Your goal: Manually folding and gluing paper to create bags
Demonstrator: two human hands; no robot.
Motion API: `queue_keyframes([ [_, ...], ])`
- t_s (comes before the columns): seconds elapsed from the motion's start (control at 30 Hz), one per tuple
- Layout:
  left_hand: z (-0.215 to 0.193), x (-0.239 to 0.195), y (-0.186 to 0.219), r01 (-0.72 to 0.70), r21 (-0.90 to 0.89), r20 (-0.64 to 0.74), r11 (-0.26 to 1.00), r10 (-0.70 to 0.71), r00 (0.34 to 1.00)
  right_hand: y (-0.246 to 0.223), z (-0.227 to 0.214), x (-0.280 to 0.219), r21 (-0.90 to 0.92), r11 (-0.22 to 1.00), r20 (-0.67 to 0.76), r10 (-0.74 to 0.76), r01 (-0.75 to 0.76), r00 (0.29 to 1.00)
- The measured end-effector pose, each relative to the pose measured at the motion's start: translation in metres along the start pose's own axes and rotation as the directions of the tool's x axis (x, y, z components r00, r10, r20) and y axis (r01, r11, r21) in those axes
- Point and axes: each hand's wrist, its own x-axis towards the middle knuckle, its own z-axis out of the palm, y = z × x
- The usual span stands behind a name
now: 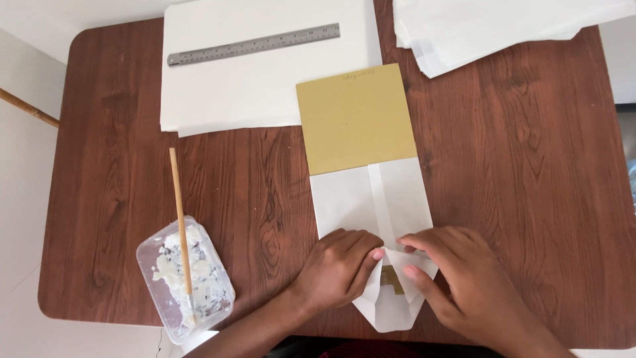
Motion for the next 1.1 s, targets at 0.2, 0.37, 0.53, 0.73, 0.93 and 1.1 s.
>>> queue_keyframes([
  [0.2,0.004,0.003,0.001,0.025,0.346,-0.159,0.938,0.033,0.987,0.023,0.017,0.028,-0.111,0.961,0.033,-0.25,0.253,0.968],
  [0.37,0.009,0.003,-0.003,0.171,0.422,-0.241,0.891,-0.071,0.968,0.03,0.032,0.042,-0.026,0.958,-0.017,-0.286,0.286,0.958],
  [0.53,0.008,0.006,-0.007,0.191,0.46,-0.265,0.867,-0.071,0.962,0.03,0.036,0.046,-0.07,0.956,-0.077,-0.291,0.286,0.954],
  [0.73,-0.003,0.012,-0.006,0.141,0.334,-0.156,0.932,-0.093,0.983,0.034,0.042,0.046,-0.106,0.957,-0.101,-0.281,0.271,0.954],
  [0.93,-0.005,0.018,-0.004,0.139,0.349,-0.146,0.927,-0.093,0.985,0.029,0.038,0.049,-0.067,0.978,-0.086,-0.202,0.197,0.976],
  [1.1,-0.004,0.019,-0.006,0.161,0.306,-0.141,0.938,-0.122,0.982,0.026,0.034,0.053,-0.027,0.987,-0.098,-0.158,0.156,0.983],
])
